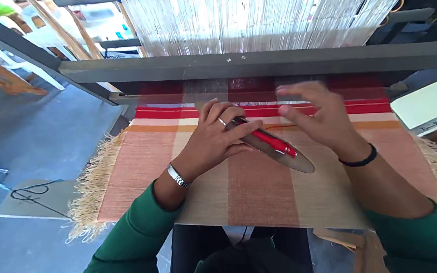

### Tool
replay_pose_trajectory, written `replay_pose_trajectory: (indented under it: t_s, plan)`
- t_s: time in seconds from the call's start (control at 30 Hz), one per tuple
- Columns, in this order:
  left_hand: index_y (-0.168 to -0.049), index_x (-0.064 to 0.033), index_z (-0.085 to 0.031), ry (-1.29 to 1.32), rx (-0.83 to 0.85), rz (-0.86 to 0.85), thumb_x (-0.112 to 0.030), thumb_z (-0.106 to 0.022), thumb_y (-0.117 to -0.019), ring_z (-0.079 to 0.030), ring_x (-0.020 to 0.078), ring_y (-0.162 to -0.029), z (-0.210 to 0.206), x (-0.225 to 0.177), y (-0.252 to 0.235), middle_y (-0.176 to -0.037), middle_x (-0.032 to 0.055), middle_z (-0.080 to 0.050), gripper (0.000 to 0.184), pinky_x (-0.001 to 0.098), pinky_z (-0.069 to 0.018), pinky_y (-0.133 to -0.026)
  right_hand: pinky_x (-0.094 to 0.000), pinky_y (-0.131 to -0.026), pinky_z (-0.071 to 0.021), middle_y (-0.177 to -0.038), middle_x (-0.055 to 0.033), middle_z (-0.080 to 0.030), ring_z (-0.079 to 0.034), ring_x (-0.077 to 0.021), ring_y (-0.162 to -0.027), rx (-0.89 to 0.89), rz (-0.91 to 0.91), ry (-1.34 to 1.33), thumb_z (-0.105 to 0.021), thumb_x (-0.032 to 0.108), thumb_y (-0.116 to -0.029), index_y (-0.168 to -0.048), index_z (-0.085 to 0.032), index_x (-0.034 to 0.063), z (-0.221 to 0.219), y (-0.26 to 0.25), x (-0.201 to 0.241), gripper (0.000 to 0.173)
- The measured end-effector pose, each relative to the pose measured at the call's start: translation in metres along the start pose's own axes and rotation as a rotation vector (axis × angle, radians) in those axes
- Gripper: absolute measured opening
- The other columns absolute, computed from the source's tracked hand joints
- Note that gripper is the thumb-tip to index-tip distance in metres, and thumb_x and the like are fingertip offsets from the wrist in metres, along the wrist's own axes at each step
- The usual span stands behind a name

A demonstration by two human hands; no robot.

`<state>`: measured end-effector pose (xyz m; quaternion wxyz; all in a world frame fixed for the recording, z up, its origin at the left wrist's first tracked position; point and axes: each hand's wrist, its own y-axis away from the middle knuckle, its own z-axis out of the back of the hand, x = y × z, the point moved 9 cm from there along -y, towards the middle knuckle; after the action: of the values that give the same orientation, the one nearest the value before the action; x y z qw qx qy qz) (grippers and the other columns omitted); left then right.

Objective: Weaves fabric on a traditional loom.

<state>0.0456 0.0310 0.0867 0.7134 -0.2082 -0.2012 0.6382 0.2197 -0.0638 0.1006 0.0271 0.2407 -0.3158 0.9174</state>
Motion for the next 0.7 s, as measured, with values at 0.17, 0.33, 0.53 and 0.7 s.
replay_pose_trajectory:
  t_s: [0.17,0.33,0.53,0.7]
  plan:
    - [-0.138,-0.0299,-0.067,-0.033,-0.086,0.073,-0.044,-0.072,-0.0934,-0.035,0.0428,-0.146,0.005,0.005,0.0,-0.148,0.0159,-0.052,0.047,0.0727,-0.0089,-0.12,-0.0269,-0.068,-0.0606,-0.104,0.0007,-0.075,-0.071,-0.0096,-0.082,0.387,-0.277,-0.554,-0.055,0.037,-0.1063,-0.147,-0.054,0.0174,-0.063,0.02,0.011,0.045]
    - [-0.163,-0.0069,-0.017,0.483,-0.31,0.498,-0.036,-0.065,-0.1003,-0.031,0.0238,-0.151,0.008,0.027,0.011,-0.169,0.0138,-0.019,0.084,0.0438,-0.0381,-0.118,-0.0316,-0.074,-0.0617,-0.112,-0.007,-0.071,-0.071,-0.0163,-0.089,0.216,-0.504,-0.88,-0.048,0.034,-0.1097,-0.145,-0.056,0.0164,-0.064,0.021,-0.002,0.04]
    - [-0.164,-0.0277,0.002,1.229,0.028,0.697,-0.021,-0.089,-0.081,-0.071,0.0231,-0.105,-0.059,-0.002,0.012,-0.141,0.0128,-0.053,0.123,0.0395,-0.0658,-0.082,-0.0322,-0.072,-0.0626,-0.115,-0.0075,-0.066,-0.07,-0.0181,-0.09,0.173,-0.55,-0.955,-0.064,0.026,-0.1028,-0.135,-0.05,0.0126,-0.081,0.028,0.004,0.037]
    - [-0.166,-0.0221,-0.006,1.113,0.073,0.628,-0.016,-0.079,-0.0907,-0.069,0.0185,-0.111,-0.06,0.001,0.012,-0.146,0.0104,-0.053,0.105,0.0358,-0.0644,-0.087,-0.0324,-0.068,-0.0628,-0.117,-0.0076,-0.065,-0.071,-0.0198,-0.091,0.161,-0.553,-0.901,-0.063,0.029,-0.1035,-0.137,-0.047,0.0162,-0.084,0.029,-0.001,0.039]
